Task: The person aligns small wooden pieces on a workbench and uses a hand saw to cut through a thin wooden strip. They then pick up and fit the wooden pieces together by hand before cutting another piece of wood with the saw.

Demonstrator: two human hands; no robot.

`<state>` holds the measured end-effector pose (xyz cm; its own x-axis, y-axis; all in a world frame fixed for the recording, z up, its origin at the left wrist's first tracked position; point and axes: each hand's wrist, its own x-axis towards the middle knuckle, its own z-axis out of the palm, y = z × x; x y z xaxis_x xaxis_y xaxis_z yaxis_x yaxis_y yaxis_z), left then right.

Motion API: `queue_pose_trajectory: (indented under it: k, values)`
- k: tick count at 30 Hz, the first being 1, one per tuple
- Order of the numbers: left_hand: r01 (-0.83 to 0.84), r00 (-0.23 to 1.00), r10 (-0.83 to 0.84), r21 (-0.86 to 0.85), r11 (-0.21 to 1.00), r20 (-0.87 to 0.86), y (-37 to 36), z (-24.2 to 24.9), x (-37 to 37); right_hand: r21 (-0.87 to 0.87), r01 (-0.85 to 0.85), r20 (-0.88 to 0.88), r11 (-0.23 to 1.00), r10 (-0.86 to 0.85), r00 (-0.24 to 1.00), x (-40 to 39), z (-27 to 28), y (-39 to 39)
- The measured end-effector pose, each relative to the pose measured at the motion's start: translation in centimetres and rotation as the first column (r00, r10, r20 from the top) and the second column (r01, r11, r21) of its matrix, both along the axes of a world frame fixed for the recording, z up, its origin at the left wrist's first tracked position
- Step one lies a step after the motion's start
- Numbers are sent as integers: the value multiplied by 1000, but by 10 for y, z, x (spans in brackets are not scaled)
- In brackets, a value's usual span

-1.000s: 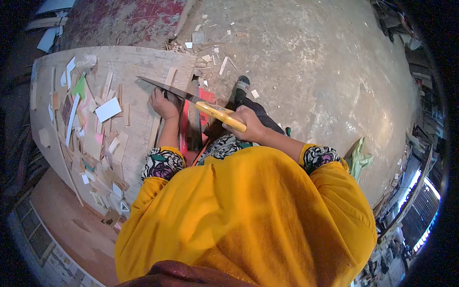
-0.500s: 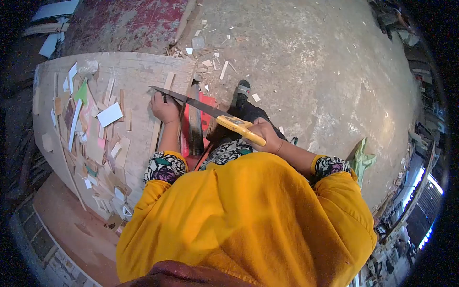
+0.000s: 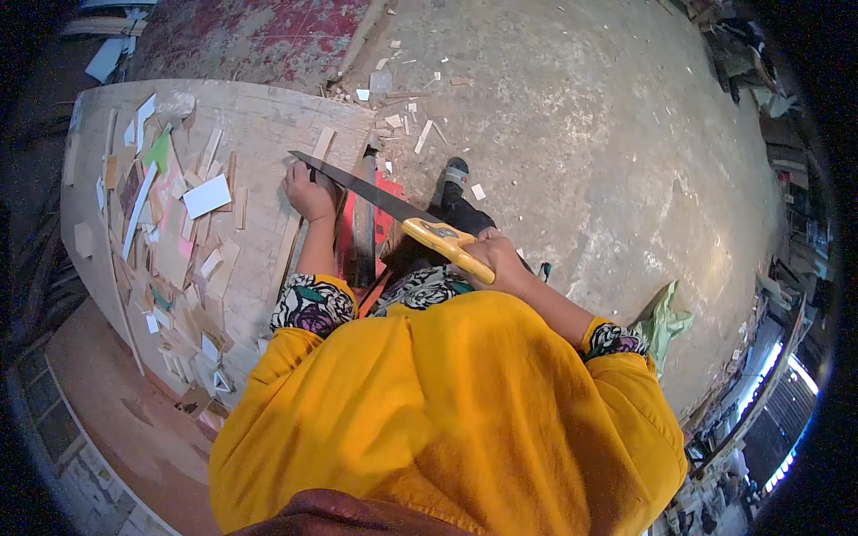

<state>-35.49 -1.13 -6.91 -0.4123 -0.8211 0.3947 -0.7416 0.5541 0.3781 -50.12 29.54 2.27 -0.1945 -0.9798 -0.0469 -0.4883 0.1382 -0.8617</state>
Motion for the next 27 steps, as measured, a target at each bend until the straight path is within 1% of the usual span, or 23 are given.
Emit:
queue_pose_trajectory:
  k: [3, 5, 6, 8, 9, 10, 11, 12, 13, 15, 16, 19, 20, 22, 23, 25, 26, 27]
  values:
    - [5, 1000, -5, 7, 1000, -7, 2, 4, -2, -13, 22, 34, 1000, -22, 999, 2, -3, 2]
    - [24, 999, -24, -8, 1000, -23, 1, 1, 0, -8, 69, 133, 998, -67, 989, 2, -2, 0]
    - [45, 998, -46, -22, 999, -36, 0, 2, -1, -14, 64, 128, 998, -62, 990, 2, -3, -4]
    - [29, 999, -29, -13, 1000, -44, -3, 4, -1, -62, 93, 160, 994, -82, 984, 3, -5, -16]
    - [17, 999, -17, 6, 1000, -46, -3, 6, -1, -63, 94, 155, 994, -83, 984, 3, -12, -18]
    - [-20, 999, 22, 61, 998, -36, -3, 8, -3, -76, 94, 127, 993, -84, 988, 4, -20, -18]
    - [-21, 999, 23, 64, 998, -43, -2, 8, -3, -90, 92, 97, 992, -83, 992, 2, -26, -17]
    - [-19, 999, 21, 63, 998, -33, -4, 8, -4, -76, 26, 69, 997, -21, 997, 1, -23, -16]
    - [-18, 1000, 19, 65, 998, -15, -4, 9, -2, -74, 22, 68, 997, -17, 998, -1, -21, -17]
    - [-35, 999, 34, 62, 997, 2, -3, 8, -2, -90, -51, -31, 995, 48, 998, -4, -16, -19]
    - [-39, 999, 39, 50, 998, -11, -3, 7, -3, -88, -89, -51, 992, 85, 995, -11, -10, -20]
    - [-41, 999, 42, 20, 999, -20, -5, 4, -1, -106, -117, -73, 988, 109, 991, -16, 2, -26]
    - [-29, 999, 29, 7, 1000, -20, -6, 3, 0, -110, -123, -72, 986, 115, 991, -13, 4, -27]
    - [-38, 999, 38, 6, 999, -26, -6, 3, -1, -119, -49, -12, 992, 48, 999, -5, 8, -28]
    - [-39, 999, 39, 11, 999, -30, -6, 3, 0, -120, -58, -12, 991, 57, 998, -3, 11, -28]
    - [-53, 999, 53, 24, 998, -6, -10, -9, 4, 2, -7, 86, 1000, 6, 996, 3, 18, -27]
    - [-59, 998, 59, 37, 998, 16, -13, -15, 5, -7, -2, 78, 1000, 3, 997, 4, 19, -27]
    - [-62, 998, 61, 38, 997, 11, -11, -11, 3, -6, -5, 74, 1000, 5, 997, 4, 17, -30]
